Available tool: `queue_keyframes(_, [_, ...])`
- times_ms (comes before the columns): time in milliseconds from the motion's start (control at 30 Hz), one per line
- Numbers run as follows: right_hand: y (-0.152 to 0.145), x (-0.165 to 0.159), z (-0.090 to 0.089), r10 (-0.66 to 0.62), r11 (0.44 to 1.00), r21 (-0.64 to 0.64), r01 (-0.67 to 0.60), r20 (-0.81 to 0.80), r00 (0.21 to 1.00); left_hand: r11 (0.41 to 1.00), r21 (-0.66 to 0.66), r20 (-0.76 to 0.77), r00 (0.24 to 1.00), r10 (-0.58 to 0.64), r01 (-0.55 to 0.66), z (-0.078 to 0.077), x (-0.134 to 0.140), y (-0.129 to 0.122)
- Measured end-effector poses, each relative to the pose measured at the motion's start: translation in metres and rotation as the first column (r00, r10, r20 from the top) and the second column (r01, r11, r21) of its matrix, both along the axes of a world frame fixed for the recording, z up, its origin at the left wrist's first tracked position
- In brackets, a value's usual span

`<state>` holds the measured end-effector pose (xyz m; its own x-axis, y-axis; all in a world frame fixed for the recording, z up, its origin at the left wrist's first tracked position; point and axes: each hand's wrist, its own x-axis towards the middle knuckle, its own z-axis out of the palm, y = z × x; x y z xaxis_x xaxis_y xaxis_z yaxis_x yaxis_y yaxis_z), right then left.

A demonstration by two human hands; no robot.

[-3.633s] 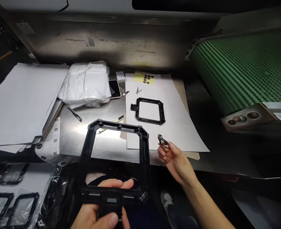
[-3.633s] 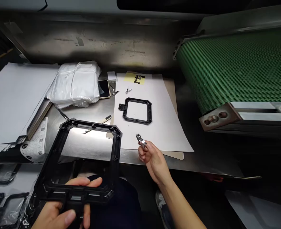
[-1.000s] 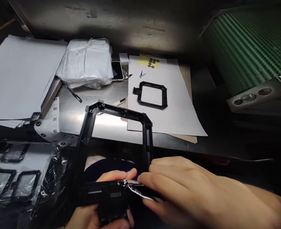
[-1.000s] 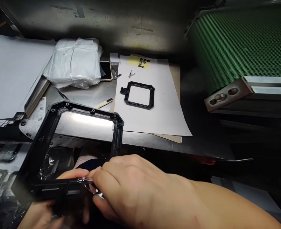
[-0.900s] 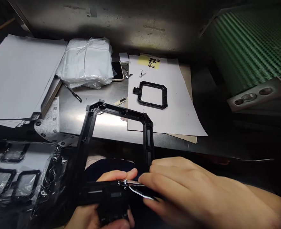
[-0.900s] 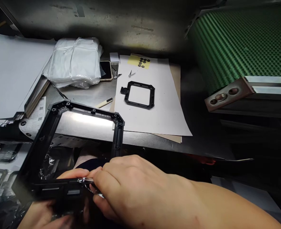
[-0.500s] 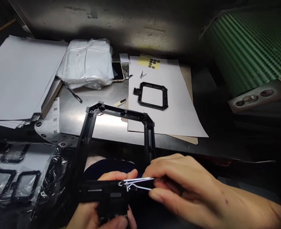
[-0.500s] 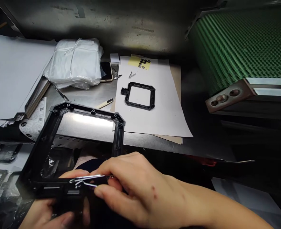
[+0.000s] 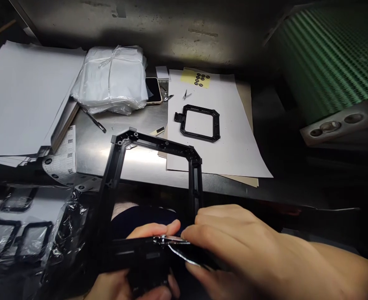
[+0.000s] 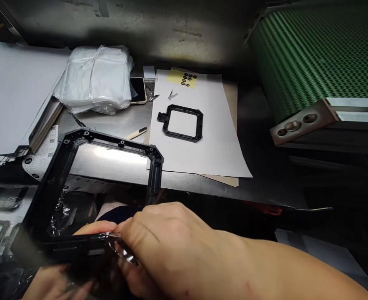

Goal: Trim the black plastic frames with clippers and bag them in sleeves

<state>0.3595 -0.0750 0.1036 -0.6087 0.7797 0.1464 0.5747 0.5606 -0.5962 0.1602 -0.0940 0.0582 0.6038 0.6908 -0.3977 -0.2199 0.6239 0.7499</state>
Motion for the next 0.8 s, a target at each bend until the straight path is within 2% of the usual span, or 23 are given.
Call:
queue_keyframes(167, [0.001, -0.001, 0.001, 0.025, 0.999, -0.036, -0.026, -0.022, 0.999, 1.0, 0.017, -0.02, 1.0, 0.006, -0.005, 0.001, 0.001, 0.003])
queue_keyframes(333, [0.002, 0.003, -0.004, 0.06, 0.978, -0.19, -0.082, -0.119, 0.991, 0.998, 0.045, 0.023, 0.999, 0.031, -0.032, 0.0, 0.001, 0.002])
queue_keyframes(467, [0.002, 0.009, -0.007, -0.04, 0.979, -0.201, 0.014, -0.125, 0.991, 0.996, 0.085, 0.013, 1.0, 0.023, -0.024, 0.002, 0.0, 0.003])
queue_keyframes(600, [-0.001, 0.009, -0.008, -0.062, 0.977, -0.208, 0.036, -0.119, 0.991, 0.996, 0.091, 0.057, 0.998, 0.01, -0.016, 0.004, 0.004, 0.005])
queue_keyframes(667, [-0.003, 0.006, -0.01, -0.039, 0.987, -0.157, 0.017, -0.133, 0.99, 0.997, 0.047, 0.088, 0.994, 0.064, -0.068, 0.004, 0.008, 0.005])
queue_keyframes(733, [-0.006, 0.002, -0.012, -0.038, 0.997, -0.07, 0.028, -0.144, 0.989, 0.984, 0.026, 0.072, 0.982, 0.175, -0.177, 0.005, 0.013, 0.005])
queue_keyframes(800, [-0.006, 0.0, -0.012, -0.067, 0.996, -0.075, 0.056, -0.156, 0.986, 0.969, 0.036, 0.024, 0.97, 0.243, -0.244, 0.008, 0.016, 0.006])
